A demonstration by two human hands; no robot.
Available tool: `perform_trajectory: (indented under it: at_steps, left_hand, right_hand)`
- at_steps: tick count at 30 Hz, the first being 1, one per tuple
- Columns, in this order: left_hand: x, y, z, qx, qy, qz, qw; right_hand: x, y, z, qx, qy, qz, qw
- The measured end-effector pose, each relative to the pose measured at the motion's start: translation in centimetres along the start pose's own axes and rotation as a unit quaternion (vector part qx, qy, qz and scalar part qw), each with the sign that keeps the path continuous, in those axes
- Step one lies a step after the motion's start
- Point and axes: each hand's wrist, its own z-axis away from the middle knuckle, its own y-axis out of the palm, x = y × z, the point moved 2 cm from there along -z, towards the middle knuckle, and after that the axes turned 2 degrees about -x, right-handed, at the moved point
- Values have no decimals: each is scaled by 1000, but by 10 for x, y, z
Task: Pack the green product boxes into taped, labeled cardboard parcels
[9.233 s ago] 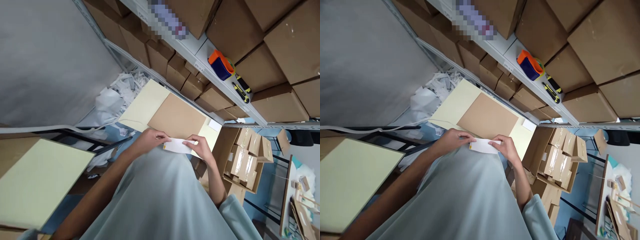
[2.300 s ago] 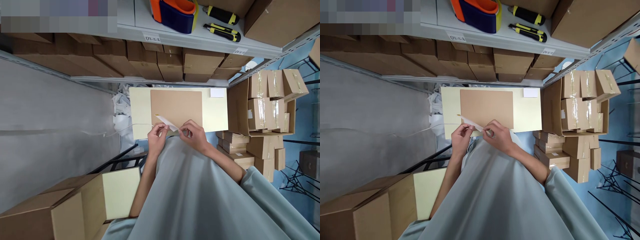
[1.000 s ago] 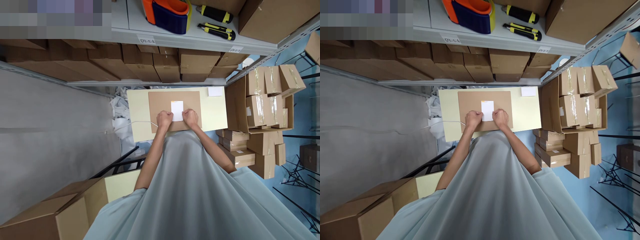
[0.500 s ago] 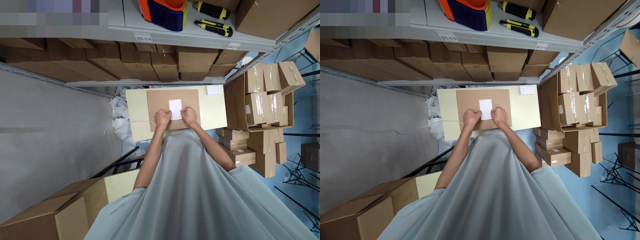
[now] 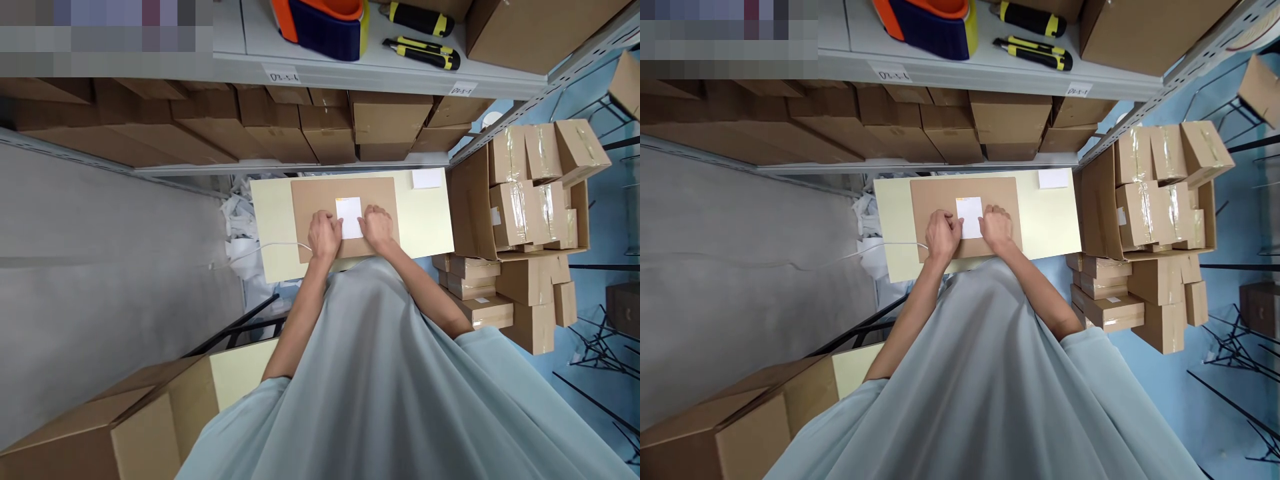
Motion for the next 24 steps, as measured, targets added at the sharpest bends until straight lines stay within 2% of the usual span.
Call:
perform_trajectory:
  at_steps: [3, 6, 9, 13, 16, 19, 22, 24]
  left_hand:
    - [0, 3, 7, 18, 167, -2, 986]
    - [10, 9, 8, 88, 255, -23, 963]
    - [27, 7, 0, 124, 280, -56, 950]
    - [44, -5, -21, 142, 296, -90, 940]
    - [42, -12, -39, 163, 305, -119, 931]
    - [32, -11, -52, 188, 307, -141, 922]
    - [24, -6, -54, 189, 296, -137, 926]
    - [21, 0, -47, 172, 283, -123, 935]
  right_hand:
    - [3, 4, 9, -13, -146, 16, 989]
    - [-5, 13, 12, 26, -229, 21, 973]
    - [-18, 16, 6, 50, -251, 18, 967]
    - [-28, 11, -4, 59, -258, 19, 964]
    - [-30, 8, -7, 61, -249, 22, 966]
    - [-28, 10, -7, 55, -235, 18, 970]
    - [-24, 17, -6, 38, -214, 8, 976]
    - [-20, 22, -4, 25, -198, 2, 980]
